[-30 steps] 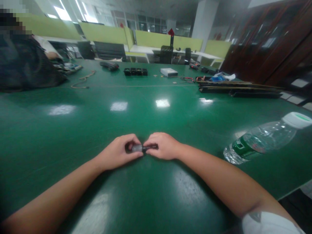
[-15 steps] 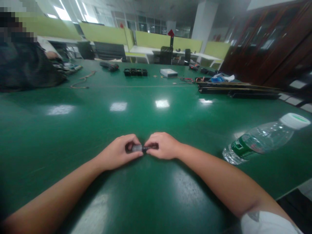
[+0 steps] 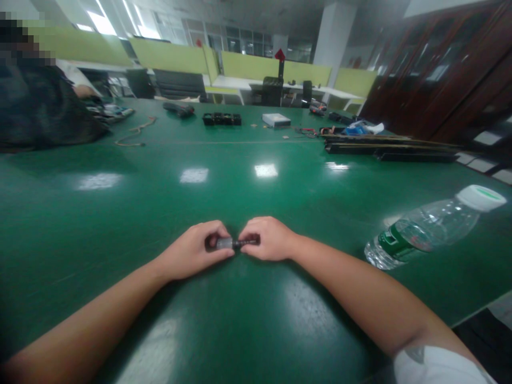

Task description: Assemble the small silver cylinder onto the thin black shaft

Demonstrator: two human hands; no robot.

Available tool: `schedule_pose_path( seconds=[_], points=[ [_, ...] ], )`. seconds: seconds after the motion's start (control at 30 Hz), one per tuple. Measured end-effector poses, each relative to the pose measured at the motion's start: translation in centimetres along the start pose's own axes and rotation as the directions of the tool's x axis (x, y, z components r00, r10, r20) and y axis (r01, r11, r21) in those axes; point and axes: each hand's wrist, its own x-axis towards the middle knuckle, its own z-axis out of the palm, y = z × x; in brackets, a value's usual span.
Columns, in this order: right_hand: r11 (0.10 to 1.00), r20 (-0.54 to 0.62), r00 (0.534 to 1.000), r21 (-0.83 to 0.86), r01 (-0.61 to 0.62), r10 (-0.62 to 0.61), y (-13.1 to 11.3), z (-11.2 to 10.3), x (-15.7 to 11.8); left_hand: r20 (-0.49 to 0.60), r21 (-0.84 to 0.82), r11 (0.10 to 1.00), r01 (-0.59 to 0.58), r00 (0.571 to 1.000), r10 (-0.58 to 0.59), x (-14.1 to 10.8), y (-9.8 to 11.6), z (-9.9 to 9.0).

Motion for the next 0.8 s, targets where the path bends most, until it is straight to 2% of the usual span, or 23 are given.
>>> schedule_pose_path(
  seconds=[0.8],
  points=[
    [0.999,-0.036,0.999,-0.032,-0.006,0.005,0.42,-0.23,-0.09,0.004,-0.009,1.000,0.006,1.000,-0.006,0.01,-0.23,-0.04]
  ],
)
